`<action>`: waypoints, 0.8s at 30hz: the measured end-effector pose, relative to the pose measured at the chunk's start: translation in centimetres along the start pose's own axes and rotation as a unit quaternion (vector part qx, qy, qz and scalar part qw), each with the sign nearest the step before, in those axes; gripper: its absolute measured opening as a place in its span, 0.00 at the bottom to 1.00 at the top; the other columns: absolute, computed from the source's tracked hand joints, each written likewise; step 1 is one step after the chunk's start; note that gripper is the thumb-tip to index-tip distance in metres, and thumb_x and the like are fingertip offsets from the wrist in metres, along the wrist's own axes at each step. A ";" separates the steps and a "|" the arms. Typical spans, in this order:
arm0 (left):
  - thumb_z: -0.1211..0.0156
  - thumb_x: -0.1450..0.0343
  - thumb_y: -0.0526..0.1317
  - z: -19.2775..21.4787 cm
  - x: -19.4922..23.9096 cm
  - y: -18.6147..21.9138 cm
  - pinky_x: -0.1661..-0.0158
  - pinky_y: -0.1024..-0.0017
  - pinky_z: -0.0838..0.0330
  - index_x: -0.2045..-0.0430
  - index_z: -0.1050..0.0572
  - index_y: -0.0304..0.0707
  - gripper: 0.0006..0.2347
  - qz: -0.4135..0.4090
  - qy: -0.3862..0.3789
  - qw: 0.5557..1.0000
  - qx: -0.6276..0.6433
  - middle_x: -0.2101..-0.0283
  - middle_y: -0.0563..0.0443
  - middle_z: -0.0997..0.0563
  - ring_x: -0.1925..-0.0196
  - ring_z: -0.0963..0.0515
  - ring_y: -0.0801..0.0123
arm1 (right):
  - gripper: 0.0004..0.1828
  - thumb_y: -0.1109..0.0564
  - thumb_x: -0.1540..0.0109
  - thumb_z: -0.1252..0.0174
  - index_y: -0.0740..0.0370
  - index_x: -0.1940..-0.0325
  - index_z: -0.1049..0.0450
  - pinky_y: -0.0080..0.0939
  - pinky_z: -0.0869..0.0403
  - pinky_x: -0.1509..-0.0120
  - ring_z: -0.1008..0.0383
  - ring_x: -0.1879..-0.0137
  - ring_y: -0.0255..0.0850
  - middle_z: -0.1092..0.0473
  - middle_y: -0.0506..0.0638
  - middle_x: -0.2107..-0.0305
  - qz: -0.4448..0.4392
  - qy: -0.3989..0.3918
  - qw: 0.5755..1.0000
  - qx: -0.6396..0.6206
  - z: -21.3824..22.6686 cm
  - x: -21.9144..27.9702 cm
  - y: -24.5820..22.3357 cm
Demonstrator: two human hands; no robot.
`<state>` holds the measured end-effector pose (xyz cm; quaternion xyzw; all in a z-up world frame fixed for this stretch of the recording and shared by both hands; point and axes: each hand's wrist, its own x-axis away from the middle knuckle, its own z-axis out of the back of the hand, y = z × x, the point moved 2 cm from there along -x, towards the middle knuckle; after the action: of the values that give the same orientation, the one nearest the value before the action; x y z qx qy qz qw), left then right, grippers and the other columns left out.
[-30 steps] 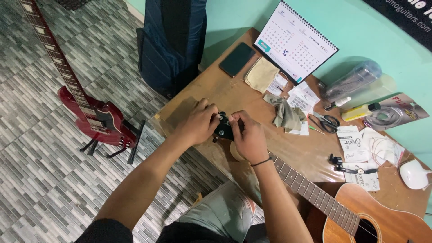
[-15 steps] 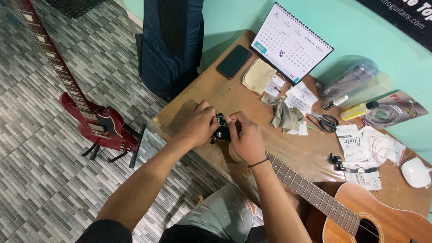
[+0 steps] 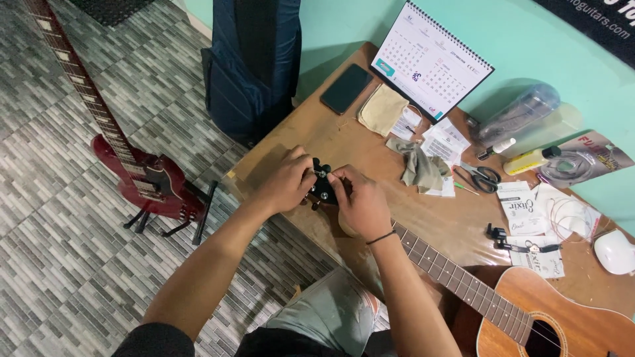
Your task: The person replaces a guitar string on an acoustic guitar. They thread the string through the tuning peg, wind it, and adjust tension by turning the peg. The guitar remains on the table throughout the process.
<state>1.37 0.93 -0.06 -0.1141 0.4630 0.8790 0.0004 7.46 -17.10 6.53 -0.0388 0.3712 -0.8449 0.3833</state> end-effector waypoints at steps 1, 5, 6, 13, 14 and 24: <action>0.51 0.25 0.36 0.2 0.0 -0.1 0.67 0.65 0.30 0.79 0.42 0.40 0.11 0.001 0.000 1.000 0.000 0.67 0.48 0.40 0.59 0.28 0.38 | 0.05 0.54 0.32 0.43 0.52 0.62 0.24 0.51 0.25 0.67 0.22 0.70 0.58 0.26 0.56 0.79 0.000 -0.001 1.000 -0.001 0.0 -0.1 0.0; 0.49 0.25 0.37 0.5 0.2 0.1 0.67 0.64 0.31 0.77 0.40 0.40 0.11 -0.014 -0.002 0.999 -0.030 0.68 0.48 0.39 0.62 0.28 0.42 | 0.05 0.56 0.32 0.42 0.54 0.62 0.24 0.46 0.26 0.70 0.24 0.75 0.53 0.30 0.57 0.84 0.019 0.000 1.000 -0.021 0.2 0.0 0.0; 0.50 0.24 0.37 0.6 0.2 0.3 0.67 0.65 0.32 0.77 0.41 0.41 0.11 -0.017 0.002 1.000 -0.022 0.69 0.49 0.39 0.64 0.27 0.46 | 0.05 0.56 0.32 0.42 0.54 0.63 0.24 0.44 0.27 0.71 0.24 0.75 0.52 0.30 0.57 0.84 0.021 0.005 0.999 -0.030 0.3 0.1 0.0; 0.52 0.23 0.38 1.8 0.5 2.6 0.73 0.68 0.34 0.78 0.41 0.45 0.12 -0.067 0.024 0.989 -0.132 0.73 0.56 0.42 0.72 0.29 0.55 | 0.06 0.56 0.32 0.43 0.55 0.63 0.24 0.45 0.27 0.71 0.26 0.76 0.52 0.31 0.57 0.84 0.026 0.004 0.998 -0.061 0.5 0.1 -0.1; 0.51 0.22 0.38 1.8 0.5 2.6 0.72 0.65 0.29 0.74 0.35 0.43 0.09 -0.065 0.028 0.985 -0.157 0.72 0.51 0.36 0.69 0.25 0.53 | 0.06 0.55 0.32 0.42 0.55 0.62 0.24 0.45 0.26 0.70 0.25 0.74 0.53 0.30 0.57 0.83 0.034 0.007 0.998 -0.052 0.6 0.0 -0.2; 0.48 0.22 0.40 2.1 0.8 2.4 0.73 0.61 0.20 0.69 0.27 0.40 0.08 -0.031 0.055 0.990 -0.126 0.71 0.40 0.24 0.64 0.19 0.45 | 0.05 0.53 0.32 0.41 0.53 0.60 0.22 0.46 0.23 0.68 0.22 0.72 0.53 0.26 0.55 0.80 0.055 0.011 0.998 0.016 0.0 0.1 0.2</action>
<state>-0.10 1.15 2.91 -0.1762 0.3441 0.9222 -0.0120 7.52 -17.20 6.37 -0.0028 0.3632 -0.8289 0.4255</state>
